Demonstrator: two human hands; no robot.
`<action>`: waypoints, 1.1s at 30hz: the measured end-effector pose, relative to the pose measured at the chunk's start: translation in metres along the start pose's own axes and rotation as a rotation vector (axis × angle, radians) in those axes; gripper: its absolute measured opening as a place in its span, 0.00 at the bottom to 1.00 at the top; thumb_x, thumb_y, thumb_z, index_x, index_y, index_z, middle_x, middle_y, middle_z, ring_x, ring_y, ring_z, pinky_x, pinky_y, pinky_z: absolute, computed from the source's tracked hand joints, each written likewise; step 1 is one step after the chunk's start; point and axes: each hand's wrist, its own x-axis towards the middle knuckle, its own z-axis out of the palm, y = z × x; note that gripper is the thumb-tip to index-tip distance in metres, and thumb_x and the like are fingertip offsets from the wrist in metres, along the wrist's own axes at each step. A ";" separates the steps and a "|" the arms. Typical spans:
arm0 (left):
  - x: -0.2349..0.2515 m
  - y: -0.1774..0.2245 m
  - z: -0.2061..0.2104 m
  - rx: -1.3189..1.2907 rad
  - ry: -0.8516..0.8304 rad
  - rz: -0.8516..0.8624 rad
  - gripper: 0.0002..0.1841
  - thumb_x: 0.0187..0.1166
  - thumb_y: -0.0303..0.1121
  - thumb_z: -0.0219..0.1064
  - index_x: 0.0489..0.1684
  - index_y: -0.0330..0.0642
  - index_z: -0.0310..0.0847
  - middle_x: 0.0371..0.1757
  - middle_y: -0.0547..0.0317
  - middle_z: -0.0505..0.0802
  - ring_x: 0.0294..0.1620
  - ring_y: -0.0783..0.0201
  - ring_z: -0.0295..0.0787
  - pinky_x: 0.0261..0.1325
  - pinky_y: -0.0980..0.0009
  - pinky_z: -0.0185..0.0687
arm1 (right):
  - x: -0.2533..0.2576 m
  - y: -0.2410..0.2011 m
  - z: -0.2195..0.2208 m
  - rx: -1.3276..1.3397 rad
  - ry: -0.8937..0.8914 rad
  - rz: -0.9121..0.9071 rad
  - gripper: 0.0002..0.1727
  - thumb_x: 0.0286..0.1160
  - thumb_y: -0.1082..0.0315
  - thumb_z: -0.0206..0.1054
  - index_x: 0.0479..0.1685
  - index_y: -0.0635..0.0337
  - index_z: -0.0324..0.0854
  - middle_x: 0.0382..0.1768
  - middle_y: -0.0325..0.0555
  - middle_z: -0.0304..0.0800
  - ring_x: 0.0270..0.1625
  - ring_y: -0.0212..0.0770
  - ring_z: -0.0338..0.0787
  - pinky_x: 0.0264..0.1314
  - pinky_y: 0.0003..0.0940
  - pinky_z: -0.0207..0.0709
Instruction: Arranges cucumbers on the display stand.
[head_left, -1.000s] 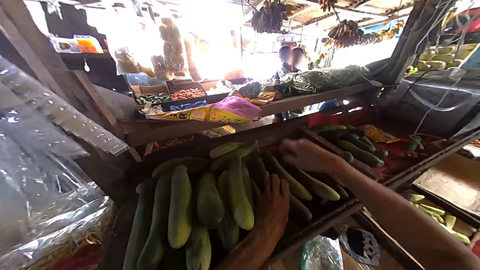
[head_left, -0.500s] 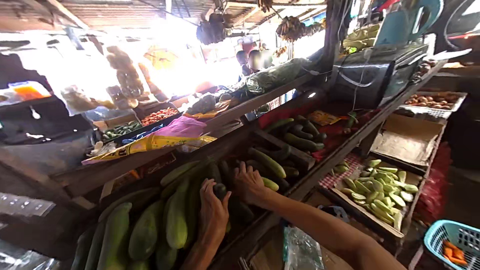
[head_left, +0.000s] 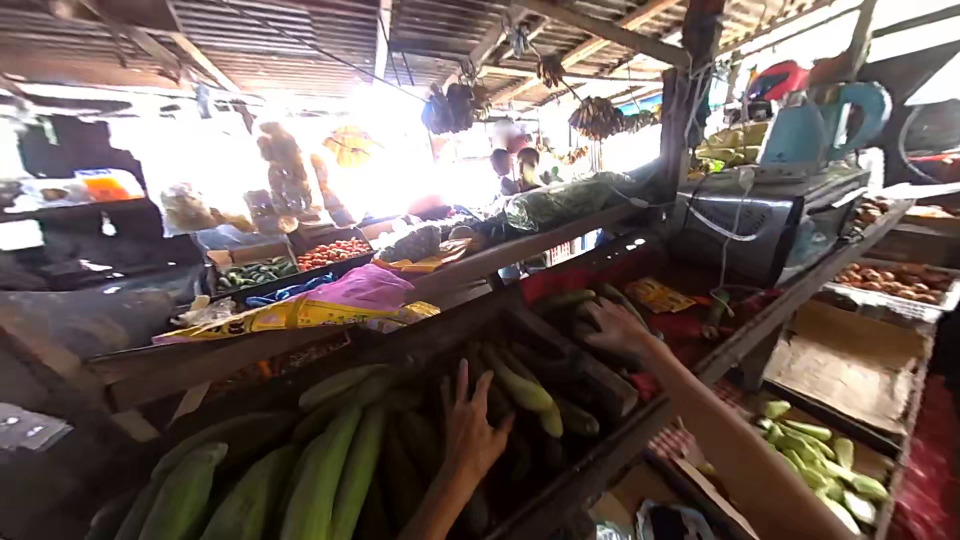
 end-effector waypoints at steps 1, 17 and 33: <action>0.001 0.001 -0.003 -0.003 -0.029 -0.039 0.33 0.68 0.45 0.80 0.75 0.43 0.82 0.92 0.31 0.57 0.91 0.23 0.47 0.89 0.40 0.53 | 0.008 0.020 0.006 -0.011 -0.074 0.079 0.41 0.72 0.48 0.75 0.86 0.52 0.68 0.82 0.71 0.67 0.82 0.76 0.68 0.77 0.76 0.61; -0.031 0.008 0.020 -0.031 0.207 0.166 0.54 0.62 0.66 0.72 0.87 0.37 0.65 0.91 0.28 0.59 0.86 0.11 0.44 0.77 0.19 0.54 | -0.043 -0.024 0.008 0.311 0.608 -0.291 0.36 0.68 0.45 0.71 0.75 0.57 0.81 0.62 0.56 0.91 0.62 0.53 0.92 0.63 0.57 0.84; -0.031 0.000 0.029 0.219 0.261 0.345 0.31 0.73 0.60 0.64 0.78 0.65 0.81 0.84 0.53 0.79 0.81 0.23 0.69 0.63 0.14 0.60 | 0.096 0.089 -0.006 0.173 0.120 0.027 0.33 0.77 0.52 0.73 0.73 0.69 0.78 0.68 0.72 0.82 0.74 0.70 0.79 0.80 0.71 0.64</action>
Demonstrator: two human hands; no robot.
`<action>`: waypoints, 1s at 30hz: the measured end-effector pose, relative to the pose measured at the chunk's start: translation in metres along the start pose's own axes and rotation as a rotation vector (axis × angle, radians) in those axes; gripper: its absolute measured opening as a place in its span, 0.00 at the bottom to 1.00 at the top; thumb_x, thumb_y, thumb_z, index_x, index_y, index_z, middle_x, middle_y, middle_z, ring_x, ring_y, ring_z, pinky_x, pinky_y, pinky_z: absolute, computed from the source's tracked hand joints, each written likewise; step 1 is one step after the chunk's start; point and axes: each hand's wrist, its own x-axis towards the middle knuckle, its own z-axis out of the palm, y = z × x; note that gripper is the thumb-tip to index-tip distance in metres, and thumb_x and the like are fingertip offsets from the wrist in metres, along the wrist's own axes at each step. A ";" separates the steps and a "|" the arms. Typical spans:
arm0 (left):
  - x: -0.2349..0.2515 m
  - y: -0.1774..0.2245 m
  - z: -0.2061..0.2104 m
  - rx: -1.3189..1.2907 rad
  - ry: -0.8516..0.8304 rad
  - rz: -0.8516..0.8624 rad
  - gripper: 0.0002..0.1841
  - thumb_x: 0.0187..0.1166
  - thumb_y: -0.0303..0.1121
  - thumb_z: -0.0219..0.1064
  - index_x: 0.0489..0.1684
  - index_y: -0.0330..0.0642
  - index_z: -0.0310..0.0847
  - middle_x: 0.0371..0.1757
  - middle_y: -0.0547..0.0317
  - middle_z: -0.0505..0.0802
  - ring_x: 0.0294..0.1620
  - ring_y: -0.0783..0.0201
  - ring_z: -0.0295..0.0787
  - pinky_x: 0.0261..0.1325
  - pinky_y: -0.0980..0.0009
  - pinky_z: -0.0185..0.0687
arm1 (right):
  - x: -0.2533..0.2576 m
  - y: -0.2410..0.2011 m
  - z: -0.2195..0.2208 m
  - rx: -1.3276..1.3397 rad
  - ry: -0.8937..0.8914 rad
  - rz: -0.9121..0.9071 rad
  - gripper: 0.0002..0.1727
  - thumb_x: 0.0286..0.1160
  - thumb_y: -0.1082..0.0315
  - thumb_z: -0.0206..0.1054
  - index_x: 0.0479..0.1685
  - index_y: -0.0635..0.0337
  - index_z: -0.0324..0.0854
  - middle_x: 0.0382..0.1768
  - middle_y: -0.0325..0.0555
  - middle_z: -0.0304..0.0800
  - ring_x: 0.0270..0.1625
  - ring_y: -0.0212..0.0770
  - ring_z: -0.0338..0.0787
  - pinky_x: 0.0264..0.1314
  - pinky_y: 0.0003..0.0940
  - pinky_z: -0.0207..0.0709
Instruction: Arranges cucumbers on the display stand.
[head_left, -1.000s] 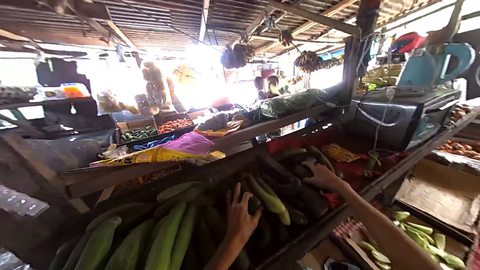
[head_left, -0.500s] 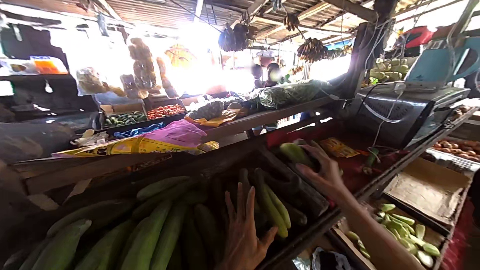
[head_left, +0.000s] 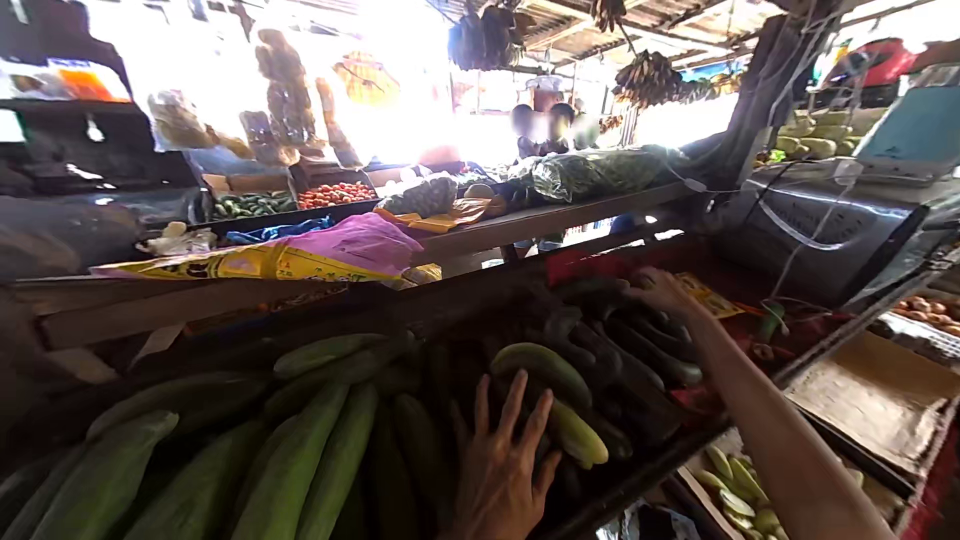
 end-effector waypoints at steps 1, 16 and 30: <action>0.000 0.000 0.001 0.007 0.008 -0.003 0.30 0.73 0.60 0.63 0.77 0.65 0.82 0.84 0.54 0.79 0.81 0.24 0.70 0.62 0.14 0.60 | 0.010 0.029 0.000 -0.002 -0.082 0.048 0.36 0.77 0.50 0.73 0.76 0.69 0.76 0.71 0.74 0.80 0.76 0.71 0.77 0.81 0.70 0.62; 0.010 0.013 -0.002 -0.074 -0.015 -0.105 0.31 0.72 0.64 0.64 0.73 0.63 0.85 0.85 0.46 0.76 0.85 0.21 0.62 0.69 0.12 0.50 | -0.031 0.011 0.010 0.204 -0.068 0.437 0.35 0.75 0.48 0.73 0.75 0.62 0.77 0.70 0.67 0.81 0.73 0.62 0.80 0.75 0.64 0.70; 0.032 -0.003 -0.038 -0.909 -0.117 -1.038 0.46 0.76 0.28 0.70 0.95 0.43 0.43 0.95 0.32 0.41 0.95 0.39 0.43 0.90 0.49 0.55 | -0.057 -0.042 -0.016 -0.249 0.167 0.396 0.36 0.67 0.38 0.77 0.59 0.63 0.89 0.62 0.73 0.87 0.70 0.75 0.81 0.69 0.79 0.67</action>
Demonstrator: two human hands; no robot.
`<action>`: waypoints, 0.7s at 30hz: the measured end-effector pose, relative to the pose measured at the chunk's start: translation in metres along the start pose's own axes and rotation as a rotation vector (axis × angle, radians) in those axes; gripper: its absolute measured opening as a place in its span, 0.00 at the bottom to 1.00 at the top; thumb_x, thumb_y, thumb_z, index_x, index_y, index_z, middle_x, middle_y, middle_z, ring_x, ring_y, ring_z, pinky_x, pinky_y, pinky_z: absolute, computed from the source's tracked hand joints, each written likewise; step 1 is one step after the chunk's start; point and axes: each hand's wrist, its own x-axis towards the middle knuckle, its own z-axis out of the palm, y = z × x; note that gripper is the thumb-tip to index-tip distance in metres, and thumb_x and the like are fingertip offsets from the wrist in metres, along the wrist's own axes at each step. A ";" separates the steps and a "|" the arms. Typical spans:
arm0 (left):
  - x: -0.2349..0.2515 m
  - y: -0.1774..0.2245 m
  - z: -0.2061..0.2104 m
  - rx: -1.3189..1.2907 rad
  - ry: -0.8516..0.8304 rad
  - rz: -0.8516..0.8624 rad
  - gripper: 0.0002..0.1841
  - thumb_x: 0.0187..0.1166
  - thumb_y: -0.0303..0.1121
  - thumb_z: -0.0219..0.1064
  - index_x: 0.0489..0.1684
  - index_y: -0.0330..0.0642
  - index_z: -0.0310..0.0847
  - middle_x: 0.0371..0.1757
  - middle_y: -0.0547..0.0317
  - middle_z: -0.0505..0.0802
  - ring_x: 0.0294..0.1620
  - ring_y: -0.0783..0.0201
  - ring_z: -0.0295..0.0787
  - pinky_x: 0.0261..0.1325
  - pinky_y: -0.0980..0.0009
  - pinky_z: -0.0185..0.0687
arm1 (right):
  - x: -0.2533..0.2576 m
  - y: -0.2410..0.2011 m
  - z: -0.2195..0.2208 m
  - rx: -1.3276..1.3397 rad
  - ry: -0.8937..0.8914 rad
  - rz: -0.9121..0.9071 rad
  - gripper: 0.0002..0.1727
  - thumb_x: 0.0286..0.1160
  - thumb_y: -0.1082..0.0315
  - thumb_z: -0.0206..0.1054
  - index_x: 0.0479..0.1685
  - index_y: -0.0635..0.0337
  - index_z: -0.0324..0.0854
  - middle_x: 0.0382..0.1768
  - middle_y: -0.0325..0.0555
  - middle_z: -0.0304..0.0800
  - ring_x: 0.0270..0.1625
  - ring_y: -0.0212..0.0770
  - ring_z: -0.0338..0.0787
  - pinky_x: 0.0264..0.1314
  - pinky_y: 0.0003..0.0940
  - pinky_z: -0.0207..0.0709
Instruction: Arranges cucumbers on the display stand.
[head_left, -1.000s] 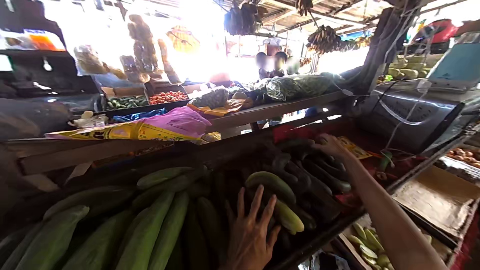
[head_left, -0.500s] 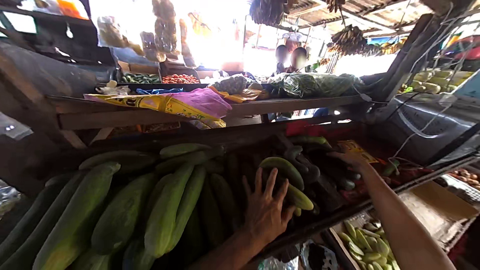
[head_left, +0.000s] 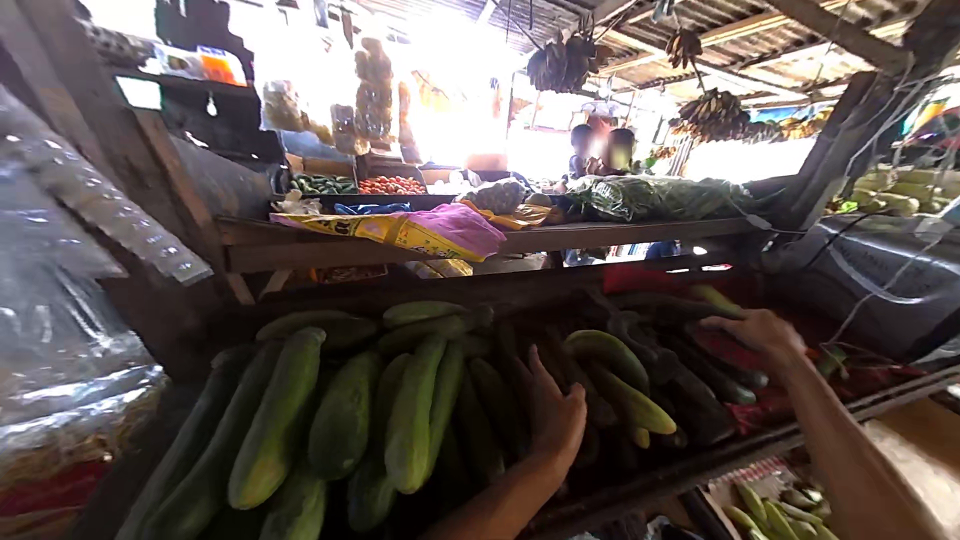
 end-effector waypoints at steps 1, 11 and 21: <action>0.000 -0.002 0.001 0.003 -0.002 0.011 0.47 0.76 0.28 0.69 0.96 0.43 0.42 0.95 0.32 0.41 0.95 0.39 0.41 0.90 0.49 0.54 | -0.011 -0.004 -0.007 -0.005 0.080 0.015 0.37 0.67 0.38 0.77 0.58 0.65 0.88 0.62 0.75 0.86 0.70 0.77 0.80 0.68 0.80 0.66; 0.002 -0.013 0.006 0.122 -0.022 0.099 0.44 0.79 0.37 0.68 0.95 0.42 0.45 0.95 0.31 0.38 0.96 0.37 0.32 0.94 0.46 0.41 | -0.043 -0.108 0.009 0.388 0.220 -0.744 0.29 0.52 0.56 0.89 0.48 0.71 0.91 0.72 0.72 0.80 0.76 0.70 0.77 0.76 0.68 0.71; 0.002 -0.012 0.004 0.124 -0.027 0.096 0.45 0.77 0.36 0.70 0.95 0.43 0.46 0.96 0.35 0.40 0.96 0.39 0.34 0.93 0.45 0.45 | 0.007 -0.186 0.036 0.188 -0.940 -0.678 0.11 0.71 0.78 0.69 0.51 0.67 0.83 0.40 0.48 0.88 0.38 0.35 0.85 0.46 0.37 0.80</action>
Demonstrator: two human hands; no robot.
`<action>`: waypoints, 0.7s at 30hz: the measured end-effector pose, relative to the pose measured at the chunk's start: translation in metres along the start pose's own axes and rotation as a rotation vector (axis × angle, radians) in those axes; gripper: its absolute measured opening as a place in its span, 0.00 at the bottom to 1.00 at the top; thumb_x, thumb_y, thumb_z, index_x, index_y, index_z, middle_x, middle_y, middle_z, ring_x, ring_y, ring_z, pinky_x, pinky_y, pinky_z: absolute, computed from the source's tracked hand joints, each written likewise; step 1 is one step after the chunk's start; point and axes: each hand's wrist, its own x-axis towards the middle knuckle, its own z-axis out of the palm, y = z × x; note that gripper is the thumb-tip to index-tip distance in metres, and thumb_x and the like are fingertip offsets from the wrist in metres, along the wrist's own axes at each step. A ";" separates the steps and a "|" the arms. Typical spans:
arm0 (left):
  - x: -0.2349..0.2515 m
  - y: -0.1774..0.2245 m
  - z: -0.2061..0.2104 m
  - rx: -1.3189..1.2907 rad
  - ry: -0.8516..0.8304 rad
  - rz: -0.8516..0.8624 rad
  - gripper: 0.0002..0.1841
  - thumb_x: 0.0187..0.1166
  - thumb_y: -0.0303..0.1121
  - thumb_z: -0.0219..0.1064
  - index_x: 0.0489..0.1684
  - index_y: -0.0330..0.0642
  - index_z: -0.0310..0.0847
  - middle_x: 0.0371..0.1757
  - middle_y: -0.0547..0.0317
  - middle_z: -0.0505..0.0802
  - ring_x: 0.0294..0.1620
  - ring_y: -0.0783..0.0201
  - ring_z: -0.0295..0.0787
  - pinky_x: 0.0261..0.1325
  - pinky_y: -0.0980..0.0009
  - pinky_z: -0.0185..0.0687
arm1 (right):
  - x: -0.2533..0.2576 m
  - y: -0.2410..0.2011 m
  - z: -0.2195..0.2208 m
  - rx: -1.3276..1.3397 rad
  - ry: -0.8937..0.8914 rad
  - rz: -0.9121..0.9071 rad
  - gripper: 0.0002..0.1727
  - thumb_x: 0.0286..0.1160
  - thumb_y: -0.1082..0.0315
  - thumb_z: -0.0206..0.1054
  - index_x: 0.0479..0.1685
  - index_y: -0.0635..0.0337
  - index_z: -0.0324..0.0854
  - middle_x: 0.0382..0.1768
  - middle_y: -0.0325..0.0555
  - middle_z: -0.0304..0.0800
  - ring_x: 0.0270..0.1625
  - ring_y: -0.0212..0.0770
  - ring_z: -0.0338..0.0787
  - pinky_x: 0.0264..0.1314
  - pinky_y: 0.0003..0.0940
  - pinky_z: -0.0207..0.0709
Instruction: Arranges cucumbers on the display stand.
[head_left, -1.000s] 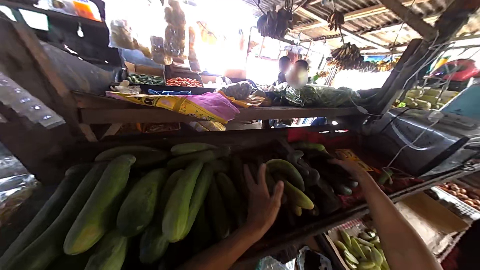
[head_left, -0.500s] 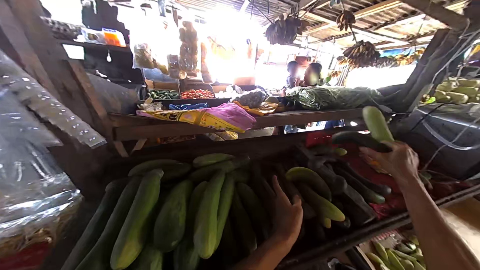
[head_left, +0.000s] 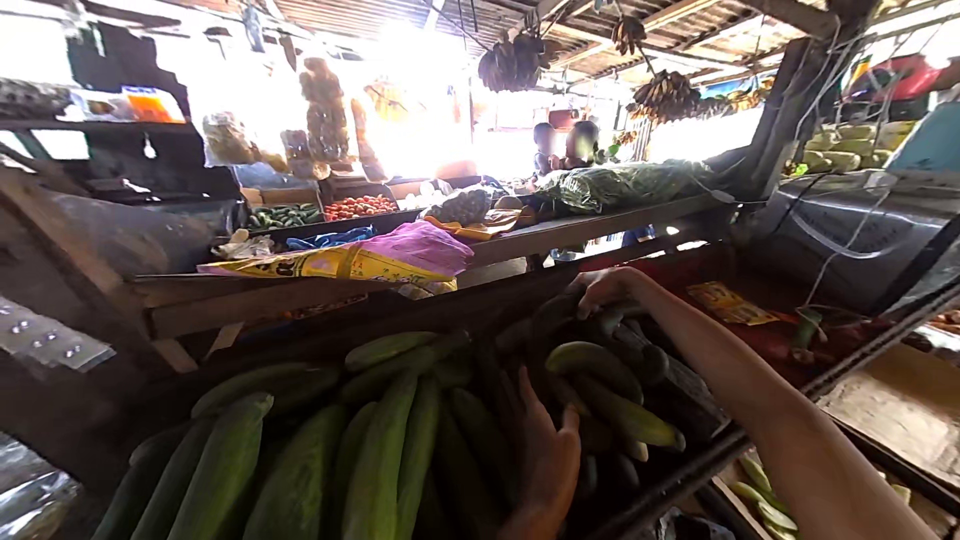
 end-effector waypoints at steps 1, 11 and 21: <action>0.001 -0.001 0.001 0.004 -0.001 0.002 0.44 0.77 0.36 0.70 0.95 0.43 0.47 0.96 0.36 0.40 0.96 0.39 0.34 0.93 0.45 0.45 | -0.004 -0.001 -0.005 0.011 0.021 -0.030 0.14 0.75 0.74 0.69 0.57 0.68 0.82 0.46 0.51 0.89 0.45 0.37 0.86 0.54 0.39 0.81; -0.002 0.003 0.001 0.085 -0.025 -0.015 0.43 0.78 0.37 0.68 0.95 0.44 0.49 0.95 0.34 0.40 0.96 0.38 0.34 0.93 0.46 0.42 | 0.008 0.141 -0.043 -0.357 0.365 0.302 0.38 0.71 0.64 0.77 0.84 0.58 0.69 0.76 0.67 0.77 0.79 0.68 0.75 0.81 0.70 0.64; -0.004 0.007 -0.006 0.084 -0.069 -0.037 0.42 0.78 0.40 0.68 0.95 0.45 0.50 0.96 0.36 0.38 0.96 0.37 0.32 0.93 0.46 0.40 | -0.049 0.154 -0.009 -0.301 0.577 0.544 0.34 0.67 0.57 0.81 0.68 0.70 0.79 0.65 0.75 0.83 0.71 0.74 0.81 0.72 0.72 0.71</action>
